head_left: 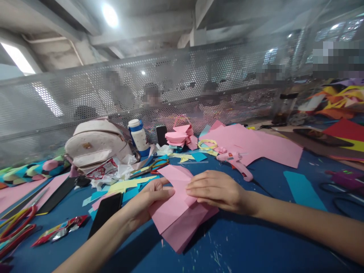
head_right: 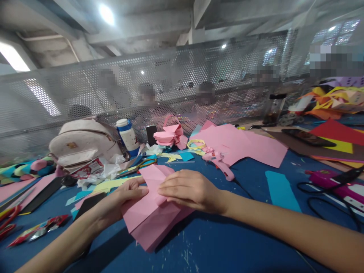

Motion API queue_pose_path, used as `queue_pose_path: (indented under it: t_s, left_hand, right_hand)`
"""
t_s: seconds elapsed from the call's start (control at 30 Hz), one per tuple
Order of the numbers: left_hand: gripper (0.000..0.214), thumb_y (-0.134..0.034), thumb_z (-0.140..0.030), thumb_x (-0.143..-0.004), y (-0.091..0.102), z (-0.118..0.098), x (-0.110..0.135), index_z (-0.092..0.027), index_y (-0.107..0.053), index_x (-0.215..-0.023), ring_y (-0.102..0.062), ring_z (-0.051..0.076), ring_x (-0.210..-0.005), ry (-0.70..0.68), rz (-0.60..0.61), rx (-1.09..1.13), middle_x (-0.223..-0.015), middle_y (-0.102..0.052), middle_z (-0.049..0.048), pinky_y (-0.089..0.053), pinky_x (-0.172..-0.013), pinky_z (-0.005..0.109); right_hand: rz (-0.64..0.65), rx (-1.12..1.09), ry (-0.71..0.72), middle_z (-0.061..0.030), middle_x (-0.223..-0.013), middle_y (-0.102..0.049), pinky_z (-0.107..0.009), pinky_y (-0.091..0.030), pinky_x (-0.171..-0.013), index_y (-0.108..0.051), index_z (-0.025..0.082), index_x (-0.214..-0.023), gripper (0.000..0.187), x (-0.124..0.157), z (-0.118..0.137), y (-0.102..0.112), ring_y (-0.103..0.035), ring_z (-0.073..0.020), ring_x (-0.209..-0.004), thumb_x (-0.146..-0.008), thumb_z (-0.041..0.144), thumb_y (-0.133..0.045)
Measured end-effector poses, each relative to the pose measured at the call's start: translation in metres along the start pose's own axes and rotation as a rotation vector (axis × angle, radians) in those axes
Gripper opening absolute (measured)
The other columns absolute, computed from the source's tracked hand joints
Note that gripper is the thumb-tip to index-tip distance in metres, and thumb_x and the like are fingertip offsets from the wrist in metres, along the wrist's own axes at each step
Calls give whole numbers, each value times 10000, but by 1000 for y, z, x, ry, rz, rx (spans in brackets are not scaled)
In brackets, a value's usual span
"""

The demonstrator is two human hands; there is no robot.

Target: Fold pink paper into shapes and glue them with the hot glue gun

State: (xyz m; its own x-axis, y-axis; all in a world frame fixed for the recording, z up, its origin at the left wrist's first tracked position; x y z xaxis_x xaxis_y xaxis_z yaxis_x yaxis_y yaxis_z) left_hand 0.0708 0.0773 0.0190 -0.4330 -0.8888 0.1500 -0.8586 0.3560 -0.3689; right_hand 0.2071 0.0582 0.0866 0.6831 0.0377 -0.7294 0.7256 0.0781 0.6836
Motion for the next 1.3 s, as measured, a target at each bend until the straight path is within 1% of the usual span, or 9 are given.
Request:
queue_pose_path:
  t_s: [0.37, 0.63, 0.73, 0.83, 0.97, 1.03, 1.13, 1.2, 1.3]
  left_hand:
    - [436, -674, -140, -825, -3, -2, 0, -126, -590, -1252, -692, 162, -665, 4, 48, 1, -863, -731, 109, -526, -683, 250]
    - [354, -711, -187, -784, 2, -2, 2, -111, -670, -1127, -690, 163, -727, 51, -14, -10, -890, -735, 116, -516, -710, 227]
    - [288, -736, -240, -782, 4, 1, 2, -91, -705, -1026, -665, 130, -655, 56, -57, -54, -815, -730, 106, -502, -641, 189]
    - [292, -752, -271, -777, 3, 2, 3, -90, -710, -1002, -646, 108, -605, 41, -68, -72, -792, -728, 98, -495, -608, 173]
    - [295, -762, -303, -774, 8, -9, 5, -120, -698, -996, -658, 117, -631, -46, -156, -70, -811, -727, 78, -527, -653, 196]
    - [248, -780, -308, -753, 14, -15, 7, -134, -688, -905, -622, 93, -555, -88, -240, -52, -711, -697, 32, -513, -585, 174]
    - [250, -803, -318, -721, 20, -21, 10, -147, -636, -795, -537, 62, -453, -149, -338, -50, -565, -604, -33, -465, -498, 154]
    - [293, -797, -358, -719, 20, -25, 12, -155, -616, -828, -495, 60, -426, -198, -381, -98, -535, -558, -53, -421, -453, 152]
    - [360, -783, -428, -722, 22, -32, 19, -159, -584, -856, -369, 34, -382, -302, -483, -210, -483, -443, -94, -285, -389, 125]
  right_hand:
    - [54, 45, 91, -94, -1081, -729, -318, -541, -876, -643, 111, -1155, 238, -6, 10, -1, -642, -170, -1085, -948, 170, -544]
    - [89, 39, 100, -100, -1138, -710, -330, -529, -892, -622, 110, -1194, 265, -5, 8, -5, -623, -168, -1120, -945, 153, -543]
    - [110, 17, 76, -104, -1168, -696, -335, -515, -912, -610, 115, -1219, 285, -6, 9, -5, -604, -169, -1147, -944, 138, -540]
    - [90, -86, -67, -98, -1200, -676, -359, -485, -962, -592, 160, -1254, 303, -8, 1, -4, -562, -169, -1190, -956, 174, -537]
    - [-71, -185, -387, -88, -1248, -610, -420, -422, -1036, -562, 222, -1257, 390, -1, -26, 2, -512, -200, -1211, -889, 309, -655]
    - [-199, -149, -507, -86, -1189, -591, -423, -433, -1003, -575, 221, -1171, 370, 6, -37, 11, -522, -216, -1151, -847, 349, -698]
    - [-329, -132, -573, -32, -928, -592, -334, -478, -837, -597, 208, -928, 179, 13, -40, 21, -559, -174, -903, -845, 333, -695]
    - [-307, -202, -604, -8, -811, -597, -285, -470, -742, -618, 196, -815, 143, 12, -40, 19, -558, -141, -774, -866, 318, -673]
    - [-167, -417, -728, -19, -746, -668, -254, -470, -682, -692, 176, -770, 213, 12, -42, 0, -595, -123, -700, -901, 329, -623]
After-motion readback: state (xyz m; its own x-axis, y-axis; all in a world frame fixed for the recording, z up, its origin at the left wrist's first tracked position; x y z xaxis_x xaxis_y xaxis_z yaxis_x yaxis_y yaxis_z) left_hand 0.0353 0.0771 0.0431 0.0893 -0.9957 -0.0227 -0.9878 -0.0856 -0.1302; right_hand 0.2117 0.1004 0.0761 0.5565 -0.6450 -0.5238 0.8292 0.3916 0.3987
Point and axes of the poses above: each hand's wrist, its own x-axis away from the middle knuckle, its own y-axis out of the back of the hand, z = x × y, the point moved 9 cm from there along -x, towards the middle knuckle
